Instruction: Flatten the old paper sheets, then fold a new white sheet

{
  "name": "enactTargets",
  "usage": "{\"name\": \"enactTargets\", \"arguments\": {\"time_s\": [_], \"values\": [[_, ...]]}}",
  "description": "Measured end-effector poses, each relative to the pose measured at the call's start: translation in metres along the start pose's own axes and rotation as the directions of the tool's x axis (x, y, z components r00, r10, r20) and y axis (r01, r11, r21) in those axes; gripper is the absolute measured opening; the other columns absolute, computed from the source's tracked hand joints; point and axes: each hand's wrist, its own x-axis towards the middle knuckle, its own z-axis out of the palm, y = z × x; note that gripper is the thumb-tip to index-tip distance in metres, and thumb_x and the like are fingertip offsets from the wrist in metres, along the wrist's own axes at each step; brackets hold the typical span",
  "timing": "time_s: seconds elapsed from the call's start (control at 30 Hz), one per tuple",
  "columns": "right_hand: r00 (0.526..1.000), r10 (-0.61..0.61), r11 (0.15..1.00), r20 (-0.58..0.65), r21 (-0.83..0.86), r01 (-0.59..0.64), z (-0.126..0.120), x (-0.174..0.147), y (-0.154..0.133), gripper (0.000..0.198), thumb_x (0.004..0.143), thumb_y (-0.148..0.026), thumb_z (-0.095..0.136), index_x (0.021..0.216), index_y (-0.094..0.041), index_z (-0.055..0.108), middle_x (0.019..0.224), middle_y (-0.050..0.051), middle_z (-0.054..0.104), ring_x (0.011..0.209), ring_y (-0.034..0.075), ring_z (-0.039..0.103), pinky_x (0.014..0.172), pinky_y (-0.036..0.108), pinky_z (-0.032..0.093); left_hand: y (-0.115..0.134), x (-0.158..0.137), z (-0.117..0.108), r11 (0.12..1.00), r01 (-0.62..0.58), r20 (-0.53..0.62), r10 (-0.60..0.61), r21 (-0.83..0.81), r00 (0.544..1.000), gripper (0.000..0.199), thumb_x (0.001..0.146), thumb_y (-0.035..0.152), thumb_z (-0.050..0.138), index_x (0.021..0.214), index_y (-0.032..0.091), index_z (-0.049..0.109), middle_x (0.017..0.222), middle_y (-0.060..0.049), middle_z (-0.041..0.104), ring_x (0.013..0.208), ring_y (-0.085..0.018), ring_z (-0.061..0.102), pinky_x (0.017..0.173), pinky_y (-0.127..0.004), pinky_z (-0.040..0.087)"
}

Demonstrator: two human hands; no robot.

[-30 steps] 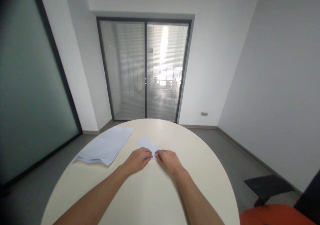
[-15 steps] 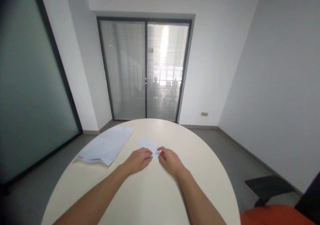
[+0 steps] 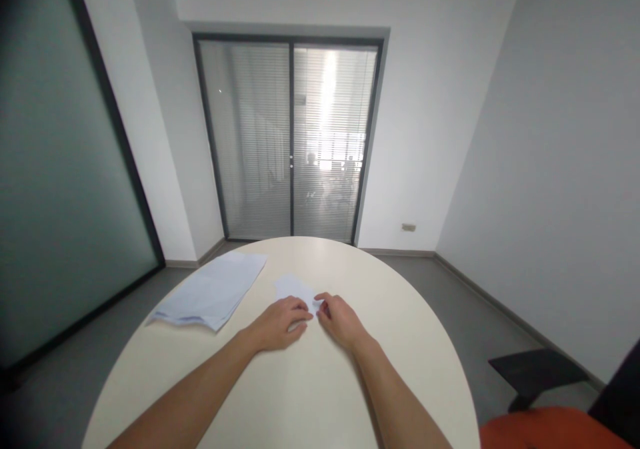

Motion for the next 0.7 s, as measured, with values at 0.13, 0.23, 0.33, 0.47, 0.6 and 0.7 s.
{"name": "enactTargets", "arguments": {"time_s": [0.13,0.23,0.33,0.47,0.6,0.7], "values": [[0.997,-0.082,0.997,-0.016,0.001,0.082,-0.002,0.000,-0.001,0.029,0.086,-0.018,0.056,0.113,-0.020,0.065,0.098,0.006,0.067,0.091,0.020,0.061,0.084,0.032,0.046,-0.001,0.000,0.002,1.000,0.001,-0.008,-0.001,-0.010,1.000,0.027,0.093,0.027,0.056,0.115,0.024,0.071,0.113,-0.006,0.067,0.107,-0.021,0.059,0.097,-0.035,0.047],[0.989,-0.148,0.989,0.016,0.007,0.148,-0.005,0.001,-0.001,0.023,0.088,-0.016,0.054,0.101,-0.021,0.072,0.106,0.008,0.067,0.101,0.020,0.061,0.092,0.032,0.046,-0.002,0.000,0.003,1.000,-0.001,-0.010,0.001,0.006,1.000,0.026,0.095,0.027,0.053,0.114,0.024,0.072,0.112,-0.006,0.068,0.105,-0.021,0.060,0.096,-0.036,0.047],[0.985,-0.159,0.987,0.069,-0.017,0.160,-0.009,0.001,0.000,0.026,0.090,-0.019,0.054,0.100,-0.025,0.077,0.111,0.008,0.069,0.105,0.021,0.062,0.095,0.034,0.046,-0.003,0.002,0.005,0.999,0.006,-0.017,-0.005,0.044,1.000,0.027,0.098,0.029,0.050,0.111,0.024,0.073,0.111,-0.006,0.069,0.104,-0.021,0.061,0.095,-0.037,0.047],[0.983,-0.163,0.983,0.080,-0.076,0.170,-0.012,-0.001,0.000,0.027,0.091,-0.023,0.055,0.105,-0.026,0.078,0.111,0.007,0.071,0.101,0.022,0.064,0.091,0.033,0.048,-0.003,0.003,0.007,0.993,0.049,-0.065,-0.042,0.105,0.997,0.030,0.101,0.031,0.046,0.107,0.023,0.074,0.111,-0.006,0.070,0.106,-0.022,0.061,0.099,-0.039,0.046],[0.975,-0.210,0.969,0.074,-0.116,0.217,-0.011,-0.001,-0.005,0.024,0.088,-0.024,0.059,0.102,-0.025,0.079,0.104,0.007,0.072,0.096,0.021,0.063,0.088,0.031,0.048,-0.005,0.002,0.009,0.982,0.110,-0.106,-0.094,0.156,0.990,0.034,0.102,0.031,0.043,0.105,0.022,0.075,0.112,-0.008,0.071,0.108,-0.023,0.061,0.100,-0.042,0.045],[0.968,-0.237,0.962,0.077,-0.119,0.245,-0.011,-0.002,-0.010,0.023,0.086,-0.024,0.061,0.101,-0.023,0.079,0.098,0.008,0.071,0.097,0.022,0.062,0.089,0.032,0.047,-0.008,0.002,0.012,0.976,0.156,-0.115,-0.139,0.150,0.984,0.029,0.099,0.029,0.047,0.108,0.023,0.075,0.115,-0.008,0.071,0.109,-0.024,0.062,0.099,-0.042,0.046]]}}
